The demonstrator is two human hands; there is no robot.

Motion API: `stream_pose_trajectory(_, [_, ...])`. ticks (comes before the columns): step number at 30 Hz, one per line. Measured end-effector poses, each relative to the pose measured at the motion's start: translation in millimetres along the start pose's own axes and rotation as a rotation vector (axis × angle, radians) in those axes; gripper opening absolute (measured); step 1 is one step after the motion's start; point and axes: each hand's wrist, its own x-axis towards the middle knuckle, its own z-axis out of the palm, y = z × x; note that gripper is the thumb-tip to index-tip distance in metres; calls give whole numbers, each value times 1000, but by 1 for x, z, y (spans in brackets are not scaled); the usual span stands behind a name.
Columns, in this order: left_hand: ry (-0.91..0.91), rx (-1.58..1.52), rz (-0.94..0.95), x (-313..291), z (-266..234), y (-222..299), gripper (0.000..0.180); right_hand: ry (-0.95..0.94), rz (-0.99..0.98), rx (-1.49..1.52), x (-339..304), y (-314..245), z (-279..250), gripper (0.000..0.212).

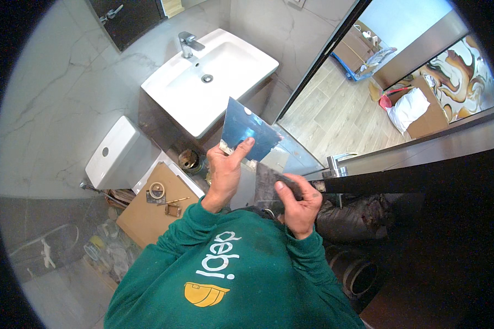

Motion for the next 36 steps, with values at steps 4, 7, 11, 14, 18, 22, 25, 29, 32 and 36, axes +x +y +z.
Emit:
stream_pose_trajectory(4, [26, 33, 53, 1, -7, 1, 14, 121, -28, 117, 10, -11, -13, 19])
stream_pose_trajectory(7, [32, 32, 49, -2, -11, 1, 12, 145, -35, 134, 20, -14, -17, 20])
stream_pose_trajectory(11, [8, 40, 68, -2, -13, 0, 11, 213, 18, 223, 26, -12, -22, 19])
stream_pose_trajectory(14, [12, -70, 61, 1, -12, 0, 12, 281, 72, 319, 31, -9, -24, 18])
stream_pose_trajectory(18, [-2, -303, 20, 2, -10, 2, 17, 342, 201, 583, 35, -9, -19, 20])
stream_pose_trajectory(22, [18, -408, -106, 1, -3, 1, 24, 385, 210, 707, 33, -11, -4, 27])
stream_pose_trajectory(25, [52, -437, -202, 2, 3, -1, 28, 430, 179, 658, 31, -10, 9, 28])
stream_pose_trajectory(29, [-2, -564, -215, 0, 11, -4, 25, 456, 165, 663, 29, -6, 20, 25])
stream_pose_trajectory(32, [-57, -584, -208, -4, 14, -6, 22, 471, 140, 615, 29, -4, 23, 24])
stream_pose_trajectory(36, [-128, -478, -284, -7, 13, -8, 13, 452, 152, 558, 31, -3, 18, 24])
